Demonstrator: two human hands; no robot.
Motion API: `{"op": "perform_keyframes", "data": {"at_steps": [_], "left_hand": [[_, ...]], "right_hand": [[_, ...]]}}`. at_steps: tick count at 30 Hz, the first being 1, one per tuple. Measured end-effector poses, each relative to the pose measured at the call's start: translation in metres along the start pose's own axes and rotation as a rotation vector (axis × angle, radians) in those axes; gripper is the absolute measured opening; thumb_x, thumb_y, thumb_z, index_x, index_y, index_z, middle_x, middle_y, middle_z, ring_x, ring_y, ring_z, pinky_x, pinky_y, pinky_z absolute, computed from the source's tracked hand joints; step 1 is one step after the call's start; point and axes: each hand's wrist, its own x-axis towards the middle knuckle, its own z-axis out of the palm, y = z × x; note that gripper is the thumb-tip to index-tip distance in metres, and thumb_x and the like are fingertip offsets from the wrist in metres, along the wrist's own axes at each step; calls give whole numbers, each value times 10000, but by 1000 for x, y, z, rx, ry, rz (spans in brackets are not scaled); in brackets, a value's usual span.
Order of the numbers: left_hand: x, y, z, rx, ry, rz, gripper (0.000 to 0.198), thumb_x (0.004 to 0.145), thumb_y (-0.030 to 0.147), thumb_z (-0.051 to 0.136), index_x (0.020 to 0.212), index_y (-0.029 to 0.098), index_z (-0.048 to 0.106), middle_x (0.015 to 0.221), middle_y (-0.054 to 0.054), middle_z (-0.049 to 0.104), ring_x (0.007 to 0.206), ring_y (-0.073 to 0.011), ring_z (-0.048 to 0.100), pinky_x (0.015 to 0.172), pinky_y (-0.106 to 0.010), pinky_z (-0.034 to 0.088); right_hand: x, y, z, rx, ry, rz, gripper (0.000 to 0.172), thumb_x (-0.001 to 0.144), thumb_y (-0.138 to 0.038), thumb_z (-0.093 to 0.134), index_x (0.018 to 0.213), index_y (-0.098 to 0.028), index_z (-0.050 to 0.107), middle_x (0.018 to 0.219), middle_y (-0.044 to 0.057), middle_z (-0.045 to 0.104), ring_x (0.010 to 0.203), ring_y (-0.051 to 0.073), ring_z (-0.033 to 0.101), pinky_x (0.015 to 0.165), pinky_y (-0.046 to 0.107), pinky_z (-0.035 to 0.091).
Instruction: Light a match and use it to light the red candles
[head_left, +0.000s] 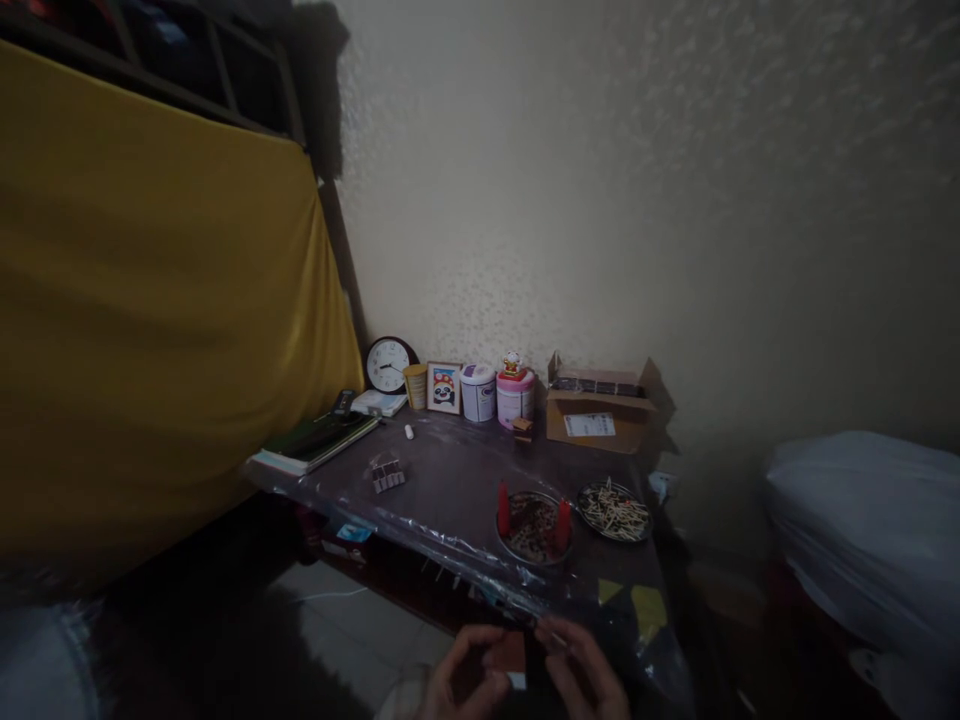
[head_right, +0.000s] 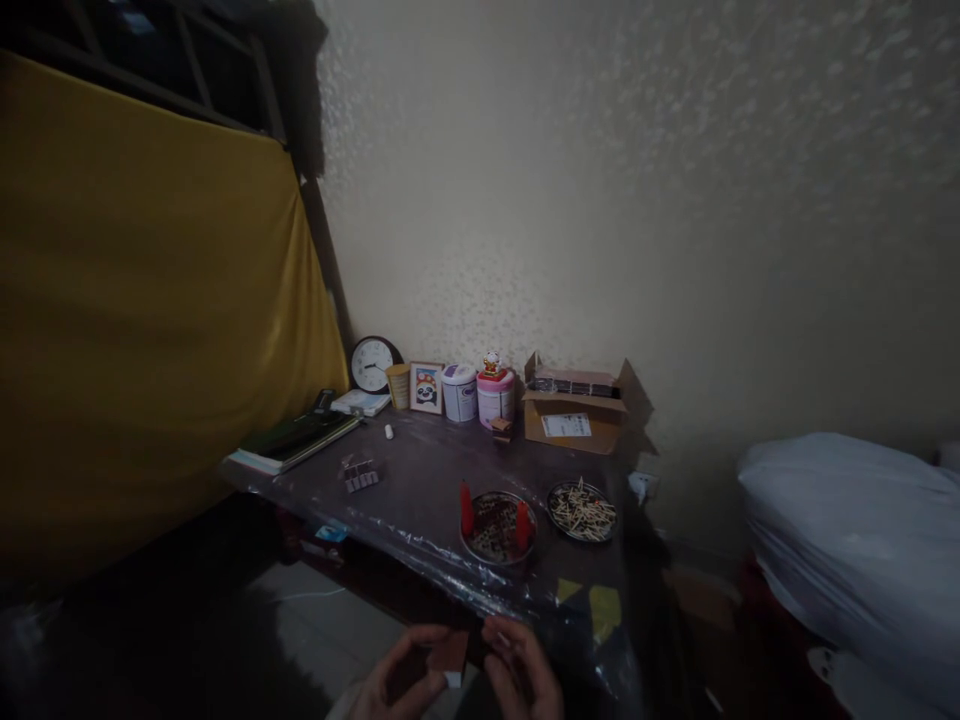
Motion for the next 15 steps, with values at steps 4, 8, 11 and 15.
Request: {"op": "perform_keyframes", "data": {"at_steps": [4,8,11,15], "left_hand": [[-2,4,1,-136,53,-38,379,627,455,747,942,249,696,995,-53,738,1029,-274,601,884,-339,422],[-6,9,12,-300,107,-99,404,558,476,779,885,250,709,960,-46,759,1009,-284,625,890,-348,438],[-7,13,18,-363,90,-93,398,542,441,801,874,237,718,937,-59,765,987,-297,638,888,-385,453],[-9,17,17,-380,93,-49,374,558,400,804,878,224,723,929,-77,765,1007,-299,629,903,-382,442]], "right_hand": [[6,-13,-15,171,34,111,302,700,-437,743,881,-196,737,940,91,750,897,257,708,824,325,571],[5,-14,-16,290,88,194,285,654,-435,779,801,-193,756,885,77,751,828,239,715,805,318,576],[4,-18,-12,229,80,170,273,649,-431,778,772,-188,761,937,80,736,867,240,697,792,297,575],[3,-29,-7,133,120,177,254,671,-420,759,782,-192,750,903,65,735,866,220,682,797,271,559]]}}
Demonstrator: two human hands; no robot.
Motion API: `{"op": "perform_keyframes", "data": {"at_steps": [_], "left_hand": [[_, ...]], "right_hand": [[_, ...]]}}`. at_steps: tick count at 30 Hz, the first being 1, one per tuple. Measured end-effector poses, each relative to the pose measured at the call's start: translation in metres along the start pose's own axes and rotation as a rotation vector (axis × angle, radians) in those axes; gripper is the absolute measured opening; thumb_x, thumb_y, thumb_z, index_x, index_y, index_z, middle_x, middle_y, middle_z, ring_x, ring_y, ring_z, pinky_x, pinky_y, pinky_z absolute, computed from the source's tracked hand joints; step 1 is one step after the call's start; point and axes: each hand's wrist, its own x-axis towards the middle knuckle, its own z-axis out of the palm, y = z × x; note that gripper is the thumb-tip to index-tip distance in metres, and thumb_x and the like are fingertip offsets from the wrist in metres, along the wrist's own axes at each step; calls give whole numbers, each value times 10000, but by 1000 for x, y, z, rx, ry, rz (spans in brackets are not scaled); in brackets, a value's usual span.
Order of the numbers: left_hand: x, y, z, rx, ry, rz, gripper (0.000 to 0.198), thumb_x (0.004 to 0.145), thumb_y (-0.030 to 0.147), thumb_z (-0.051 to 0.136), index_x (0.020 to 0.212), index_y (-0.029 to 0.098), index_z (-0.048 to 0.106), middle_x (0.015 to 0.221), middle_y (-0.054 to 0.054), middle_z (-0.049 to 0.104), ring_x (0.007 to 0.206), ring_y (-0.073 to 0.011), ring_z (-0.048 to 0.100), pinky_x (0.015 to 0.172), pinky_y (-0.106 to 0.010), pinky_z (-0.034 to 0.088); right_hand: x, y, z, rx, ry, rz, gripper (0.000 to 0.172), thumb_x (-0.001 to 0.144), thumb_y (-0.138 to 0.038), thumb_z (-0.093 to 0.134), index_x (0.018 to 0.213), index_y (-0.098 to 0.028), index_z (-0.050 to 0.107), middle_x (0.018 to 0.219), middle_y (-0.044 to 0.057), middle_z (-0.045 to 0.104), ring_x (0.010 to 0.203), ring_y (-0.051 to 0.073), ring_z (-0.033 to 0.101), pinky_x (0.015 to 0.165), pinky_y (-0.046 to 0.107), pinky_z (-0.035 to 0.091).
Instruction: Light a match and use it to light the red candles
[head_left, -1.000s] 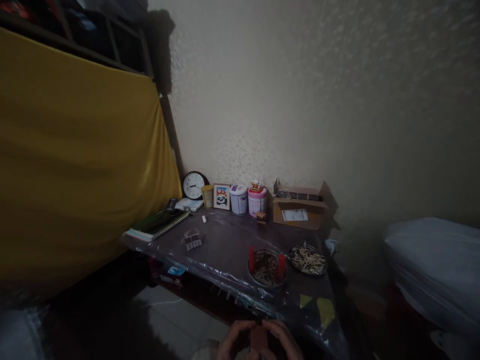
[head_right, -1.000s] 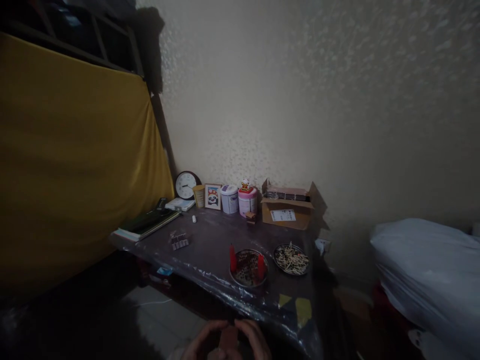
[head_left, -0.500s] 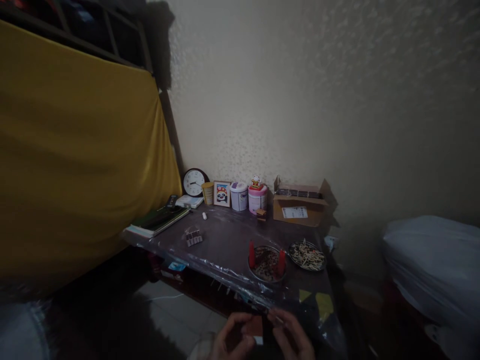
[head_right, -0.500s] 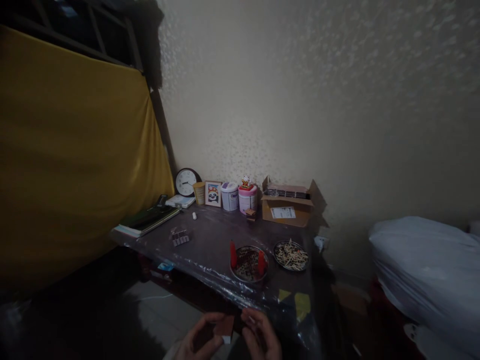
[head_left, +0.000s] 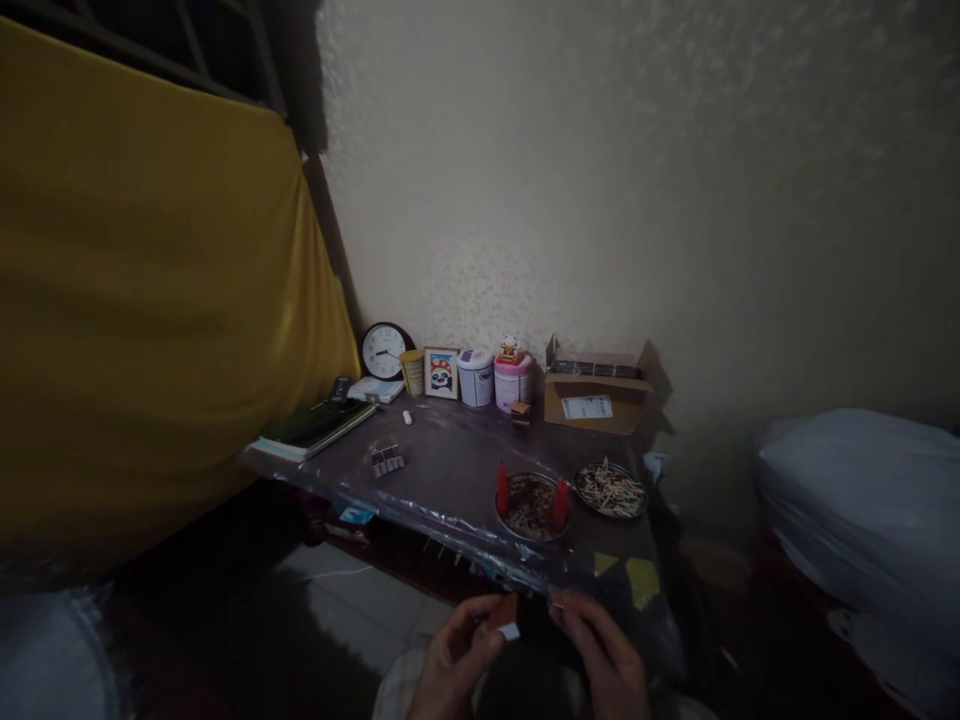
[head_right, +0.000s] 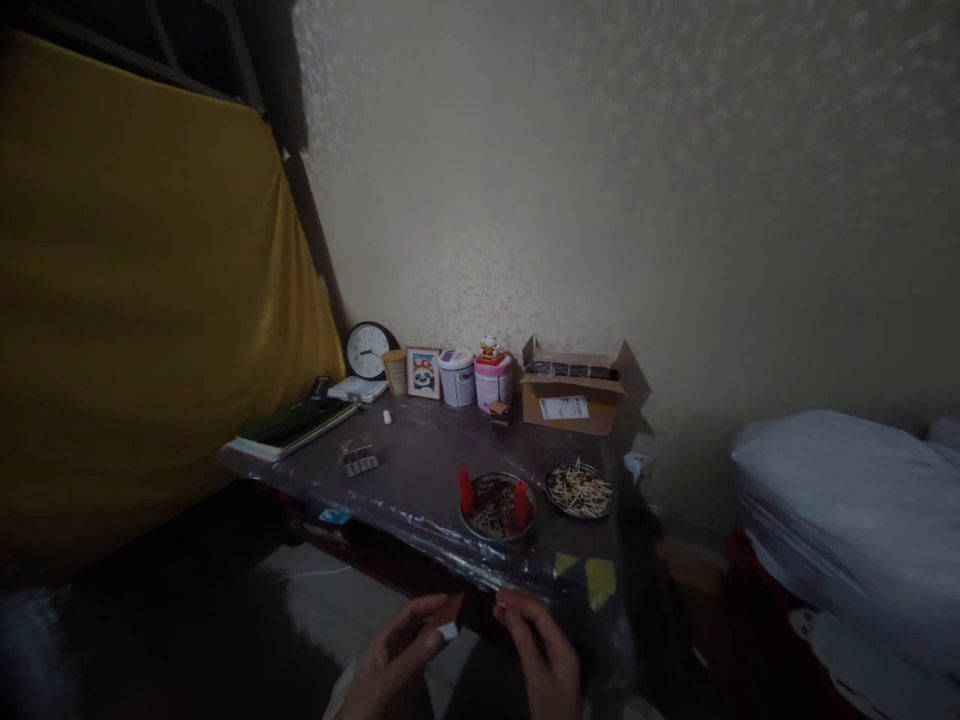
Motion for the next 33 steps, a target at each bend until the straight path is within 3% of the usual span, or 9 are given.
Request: {"op": "perform_keyframes", "data": {"at_steps": [4,8,12,16,20,25,33], "left_hand": [[-3,3,-3,44,20,-13,350,619,347,778,939,221,715,992,-80,757,1007,-261,622,893,-339,429],[-4,6,-1,31,26,-42,385,578,357,801,927,217,716,975,-80,759,1000,-264,621,884,-342,428],[-5,7,3,31,51,-76,364,566,338,814,901,227,721,970,-62,758,975,-240,625,853,-315,434],[-5,4,4,-1,-20,-55,335,589,334,803,900,238,720,909,-45,759,954,-224,630,824,-298,437],[-5,6,6,0,-20,-32,317,611,328,790,902,226,714,923,-54,748,949,-229,625,847,-319,433],[-5,11,9,9,16,-22,315,621,326,783,904,218,692,903,-53,731,983,-250,615,884,-351,418],[-2,0,4,41,28,5,299,616,298,789,887,223,687,940,-39,743,950,-209,616,846,-307,429]], "right_hand": [[0,-2,1,67,137,63,309,657,-406,770,873,-188,733,829,44,737,762,186,686,739,266,564],[1,-1,2,232,210,120,366,623,-368,804,933,-194,719,838,23,736,736,146,681,706,228,564],[0,-4,3,303,197,167,338,588,-354,827,861,-184,725,785,21,738,706,136,678,689,207,561],[-3,-4,4,222,149,127,298,642,-366,790,875,-194,724,832,26,740,769,158,688,739,230,562],[-8,-11,9,46,83,28,216,698,-381,734,818,-203,735,845,29,744,795,168,696,755,220,555],[-16,-24,19,-152,56,-209,102,778,-298,657,803,-226,725,789,15,747,734,153,706,687,194,563],[-24,-15,23,-422,-28,-582,191,851,-157,569,945,-267,695,901,5,729,851,137,688,795,215,546]]}}
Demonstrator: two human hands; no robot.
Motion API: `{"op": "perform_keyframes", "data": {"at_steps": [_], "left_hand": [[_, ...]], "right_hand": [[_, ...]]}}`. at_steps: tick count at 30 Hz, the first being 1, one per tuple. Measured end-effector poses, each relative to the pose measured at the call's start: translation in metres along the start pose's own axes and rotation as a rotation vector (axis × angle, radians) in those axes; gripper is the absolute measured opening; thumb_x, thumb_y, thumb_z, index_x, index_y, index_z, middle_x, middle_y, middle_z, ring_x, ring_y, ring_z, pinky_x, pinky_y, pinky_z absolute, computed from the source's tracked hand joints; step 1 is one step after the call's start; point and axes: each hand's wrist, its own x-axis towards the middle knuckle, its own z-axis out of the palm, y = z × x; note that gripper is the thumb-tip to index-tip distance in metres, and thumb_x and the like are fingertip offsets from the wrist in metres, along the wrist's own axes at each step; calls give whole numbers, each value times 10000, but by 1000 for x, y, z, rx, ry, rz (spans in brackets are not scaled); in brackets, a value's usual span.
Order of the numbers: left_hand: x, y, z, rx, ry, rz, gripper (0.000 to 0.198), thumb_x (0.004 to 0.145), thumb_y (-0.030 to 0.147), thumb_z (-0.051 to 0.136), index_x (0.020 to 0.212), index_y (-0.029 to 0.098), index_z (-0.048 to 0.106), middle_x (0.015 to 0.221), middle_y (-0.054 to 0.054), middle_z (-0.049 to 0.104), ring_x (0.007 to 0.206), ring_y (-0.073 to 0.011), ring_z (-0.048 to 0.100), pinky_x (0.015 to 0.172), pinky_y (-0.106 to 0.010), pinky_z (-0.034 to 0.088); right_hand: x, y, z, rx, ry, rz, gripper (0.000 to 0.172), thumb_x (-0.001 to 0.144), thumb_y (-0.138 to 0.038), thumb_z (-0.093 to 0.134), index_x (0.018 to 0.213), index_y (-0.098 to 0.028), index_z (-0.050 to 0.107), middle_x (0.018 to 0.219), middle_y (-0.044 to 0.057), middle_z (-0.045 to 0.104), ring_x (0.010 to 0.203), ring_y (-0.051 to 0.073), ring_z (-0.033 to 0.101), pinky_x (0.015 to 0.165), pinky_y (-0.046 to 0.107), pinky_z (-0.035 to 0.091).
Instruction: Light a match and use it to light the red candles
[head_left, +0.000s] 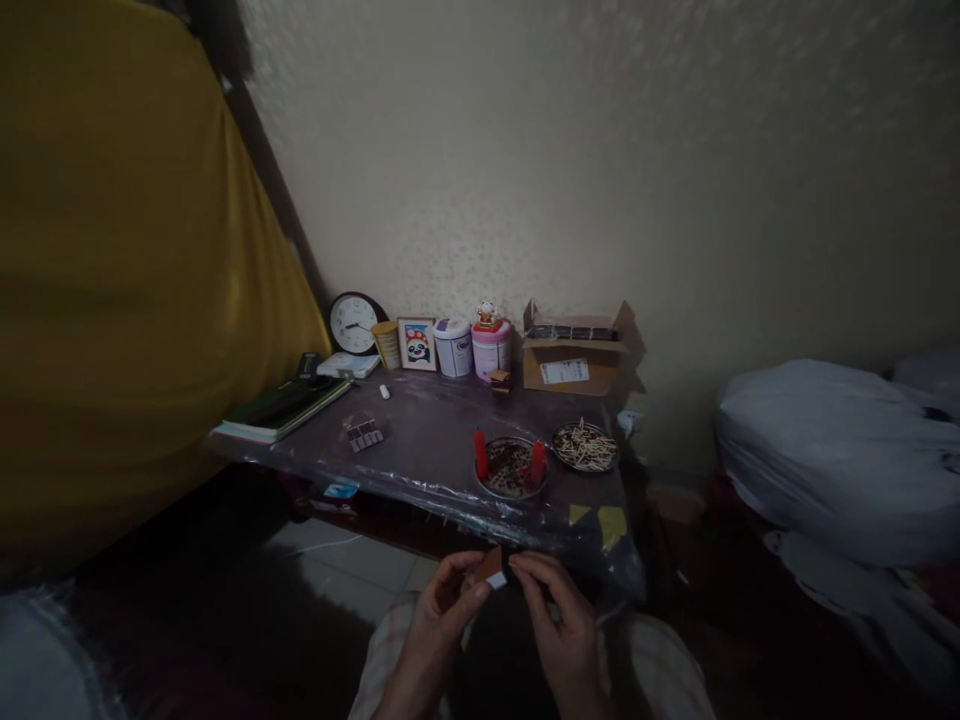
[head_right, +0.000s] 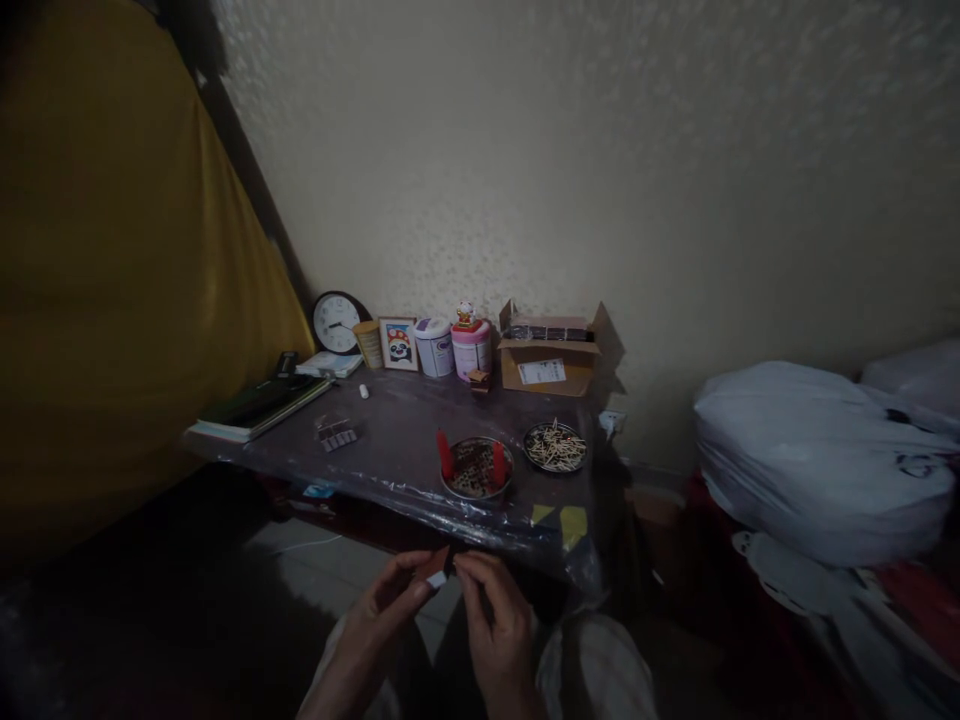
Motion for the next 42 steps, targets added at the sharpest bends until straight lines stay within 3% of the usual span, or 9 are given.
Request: {"op": "perform_keyframes", "data": {"at_steps": [9,23,29,42], "left_hand": [[-3,2,1,-44,-10,-38,312,625,300,782,917,225,701,969,-53,750,968,-224,629,863,-321,438],[4,-6,-3,-46,-13,-15,334,606,317,792,915,223,705,921,-44,760,923,-225,642,819,-313,457],[7,-10,-3,-74,45,4,348,583,300,812,898,218,688,957,-56,754,1009,-244,628,869,-331,450],[5,-6,-1,-76,53,-14,397,547,352,822,908,217,730,947,-84,773,1012,-288,641,920,-400,451]], "right_hand": [[-2,5,3,3,-9,71,141,843,-180,595,917,-258,687,888,9,742,838,163,703,784,230,557],[0,7,2,1,-32,39,152,835,-164,591,904,-264,683,895,-3,738,844,139,699,793,183,537],[2,4,3,21,-15,20,130,831,-169,591,871,-251,683,887,12,729,837,149,695,776,200,545],[0,10,3,-10,-18,58,147,836,-200,595,912,-267,702,874,2,749,812,154,711,770,200,557]]}}
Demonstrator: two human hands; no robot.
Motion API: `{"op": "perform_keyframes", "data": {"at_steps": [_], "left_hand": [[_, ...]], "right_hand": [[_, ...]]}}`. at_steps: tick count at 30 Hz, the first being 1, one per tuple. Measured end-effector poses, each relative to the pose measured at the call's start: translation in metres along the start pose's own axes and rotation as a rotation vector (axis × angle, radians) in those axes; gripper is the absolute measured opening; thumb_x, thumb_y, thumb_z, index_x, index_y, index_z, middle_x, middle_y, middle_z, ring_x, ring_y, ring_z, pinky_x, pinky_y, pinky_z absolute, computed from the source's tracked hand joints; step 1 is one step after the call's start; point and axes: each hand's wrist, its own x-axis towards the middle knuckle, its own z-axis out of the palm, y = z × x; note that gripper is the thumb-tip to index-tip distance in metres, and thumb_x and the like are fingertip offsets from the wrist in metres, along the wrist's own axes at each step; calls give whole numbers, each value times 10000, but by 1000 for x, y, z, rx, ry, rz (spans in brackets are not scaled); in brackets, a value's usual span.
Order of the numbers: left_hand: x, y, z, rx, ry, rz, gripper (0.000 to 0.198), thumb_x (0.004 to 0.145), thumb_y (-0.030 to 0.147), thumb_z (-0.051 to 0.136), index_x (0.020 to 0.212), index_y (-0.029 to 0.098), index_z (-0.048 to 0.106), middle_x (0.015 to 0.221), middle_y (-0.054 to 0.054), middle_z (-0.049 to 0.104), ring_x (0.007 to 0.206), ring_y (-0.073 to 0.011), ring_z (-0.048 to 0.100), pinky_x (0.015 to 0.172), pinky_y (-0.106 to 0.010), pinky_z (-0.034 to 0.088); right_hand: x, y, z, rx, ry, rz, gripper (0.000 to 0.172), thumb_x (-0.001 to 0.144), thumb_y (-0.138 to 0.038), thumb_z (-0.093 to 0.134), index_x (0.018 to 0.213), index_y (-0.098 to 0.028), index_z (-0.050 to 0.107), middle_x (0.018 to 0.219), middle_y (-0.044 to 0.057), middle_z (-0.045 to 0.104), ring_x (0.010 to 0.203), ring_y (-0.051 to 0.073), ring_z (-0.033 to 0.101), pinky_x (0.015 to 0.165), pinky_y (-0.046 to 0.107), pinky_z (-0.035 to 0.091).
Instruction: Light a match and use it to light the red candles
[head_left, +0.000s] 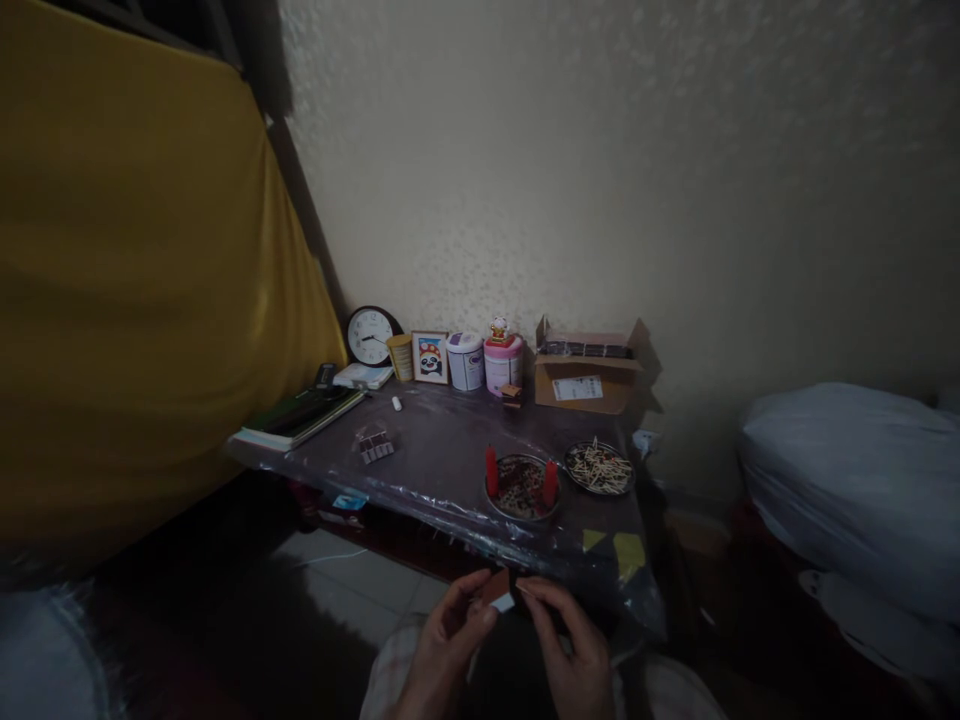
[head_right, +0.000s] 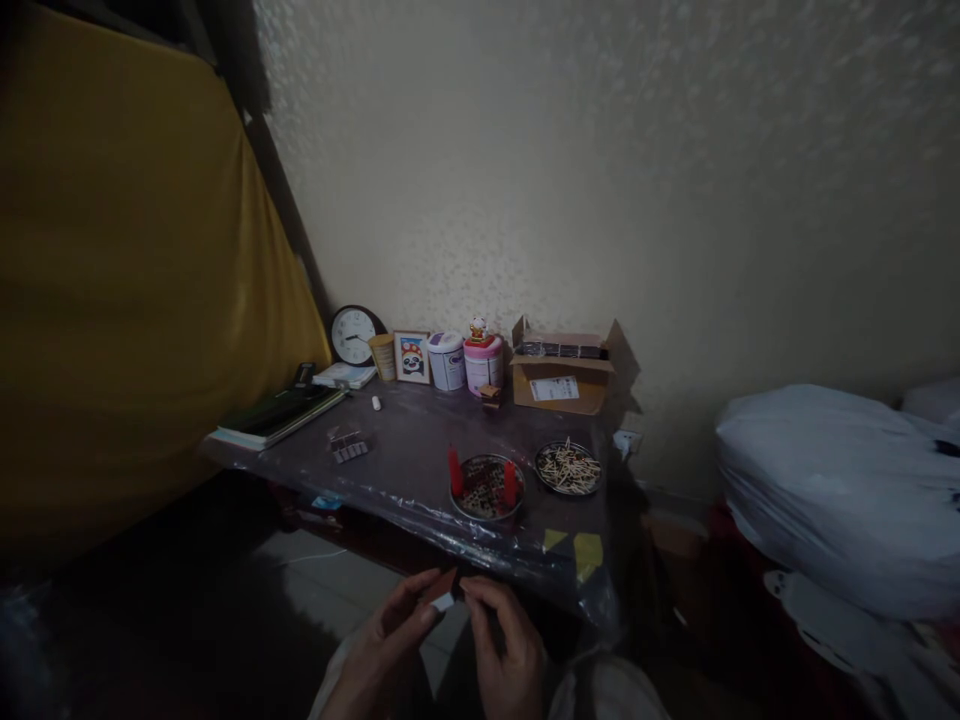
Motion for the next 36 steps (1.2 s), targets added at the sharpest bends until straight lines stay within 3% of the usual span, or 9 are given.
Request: {"op": "perform_keyframes", "data": {"at_steps": [8,20,26,36], "left_hand": [[0,-2,-2,-27,37,-30,444,551,329,829,964,206,723,1079,-124,737,1109,-306,596,991,-417,404],[-10,14,10,-107,-56,-64,351,611,297,794,942,209,716,1047,-105,754,1081,-275,619,996,-401,395],[-6,10,6,-98,-83,-45,292,711,262,718,995,202,684,1100,-99,728,1074,-235,608,990,-371,385],[-3,17,14,-71,-58,1,206,711,266,719,901,200,672,896,-33,710,911,-172,597,881,-300,412]], "right_hand": [[2,-4,1,-8,10,-9,145,829,-207,603,909,-268,707,864,4,755,793,160,716,749,206,568],[2,-2,1,41,-12,-7,150,835,-166,591,889,-260,694,866,4,738,827,154,696,778,220,552],[7,-8,1,72,25,-2,144,831,-151,594,868,-244,698,845,15,738,802,159,698,756,239,560],[20,-7,2,-110,20,-309,220,872,-91,523,1001,-218,647,891,47,707,835,151,676,738,263,573]]}}
